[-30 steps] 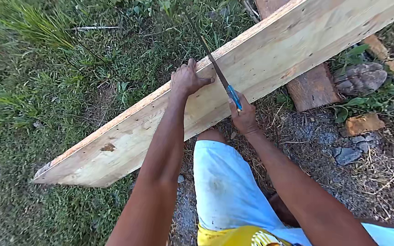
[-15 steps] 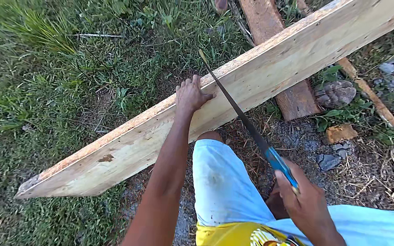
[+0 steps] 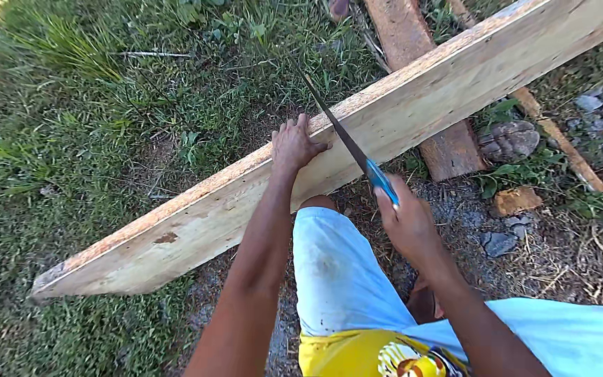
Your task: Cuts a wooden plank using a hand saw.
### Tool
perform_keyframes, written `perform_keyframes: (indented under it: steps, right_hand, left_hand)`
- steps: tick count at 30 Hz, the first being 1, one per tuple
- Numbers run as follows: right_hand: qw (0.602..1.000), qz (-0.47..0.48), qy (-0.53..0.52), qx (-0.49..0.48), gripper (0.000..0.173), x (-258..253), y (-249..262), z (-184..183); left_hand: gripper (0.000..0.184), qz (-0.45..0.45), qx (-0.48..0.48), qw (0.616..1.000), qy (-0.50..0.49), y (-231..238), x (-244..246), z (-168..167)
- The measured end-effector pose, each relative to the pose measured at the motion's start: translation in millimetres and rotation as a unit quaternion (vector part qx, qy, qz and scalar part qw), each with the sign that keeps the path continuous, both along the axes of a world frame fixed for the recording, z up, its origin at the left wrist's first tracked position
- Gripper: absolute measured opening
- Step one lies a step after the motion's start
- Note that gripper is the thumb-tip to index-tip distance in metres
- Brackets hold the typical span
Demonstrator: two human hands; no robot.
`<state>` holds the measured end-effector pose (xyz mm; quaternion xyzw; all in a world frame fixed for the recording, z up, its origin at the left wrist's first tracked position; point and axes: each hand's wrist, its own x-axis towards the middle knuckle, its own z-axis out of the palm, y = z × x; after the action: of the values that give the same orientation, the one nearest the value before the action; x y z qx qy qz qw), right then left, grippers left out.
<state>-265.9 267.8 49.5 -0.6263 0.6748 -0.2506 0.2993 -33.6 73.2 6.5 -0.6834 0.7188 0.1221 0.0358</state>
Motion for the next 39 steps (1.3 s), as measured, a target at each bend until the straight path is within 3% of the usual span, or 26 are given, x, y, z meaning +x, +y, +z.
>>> perform_keyframes:
  steps: [3,6,8,11,14,17,22,24,27,30,33,35,39]
  right_hand:
    - [0.999,-0.027,0.027,-0.024,0.045,-37,97,18]
    - [0.999,-0.026,0.025,-0.014,0.043,-46,124,24]
    - [0.998,-0.015,0.038,-0.044,0.043,-25,81,2]
    - [0.999,-0.004,-0.015,-0.044,0.041,23,-35,-43]
    - [0.997,0.0,-0.052,-0.054,0.039,45,-87,-41]
    - [0.999,0.004,-0.026,-0.023,0.04,25,-50,-20]
    - [0.998,-0.035,0.036,-0.028,0.044,-31,95,13]
    - [0.999,-0.039,0.031,-0.023,0.043,-39,118,23]
    - [0.999,-0.017,0.027,-0.032,0.044,-15,52,-2]
    - [0.994,-0.014,-0.035,-0.102,0.039,31,-54,-82]
    - [0.98,-0.008,-0.07,-0.185,0.04,40,-87,-122]
    - [0.987,-0.004,-0.073,-0.143,0.041,41,-79,-110]
    - [0.994,0.024,-0.082,-0.068,0.048,35,-86,-34]
  left_hand:
    - [0.091,0.004,0.007,1.0,-0.002,-14,2,-1]
    - [0.092,0.013,0.013,1.0,-0.01,-18,0,-2]
    - [0.093,0.016,0.014,0.999,-0.024,-18,1,-2]
    - [0.095,0.013,0.008,1.0,-0.026,-8,-3,-2]
    - [0.095,0.001,-0.002,1.0,-0.017,-3,0,3]
    - [0.094,-0.006,0.002,1.0,-0.002,1,-4,1]
    - [0.095,0.004,0.002,1.0,0.001,-9,2,-3]
    - [0.096,0.008,0.008,1.0,-0.007,-11,0,-3]
    - [0.097,0.015,0.008,1.0,-0.019,-12,-2,1]
    - [0.096,0.013,0.005,1.0,-0.017,-1,-3,-2]
    - [0.096,0.006,-0.002,1.0,-0.015,-15,1,0]
    - [0.095,0.004,0.007,1.0,-0.02,-14,3,-2]
    - [0.095,0.006,0.004,1.0,-0.015,-18,2,1]
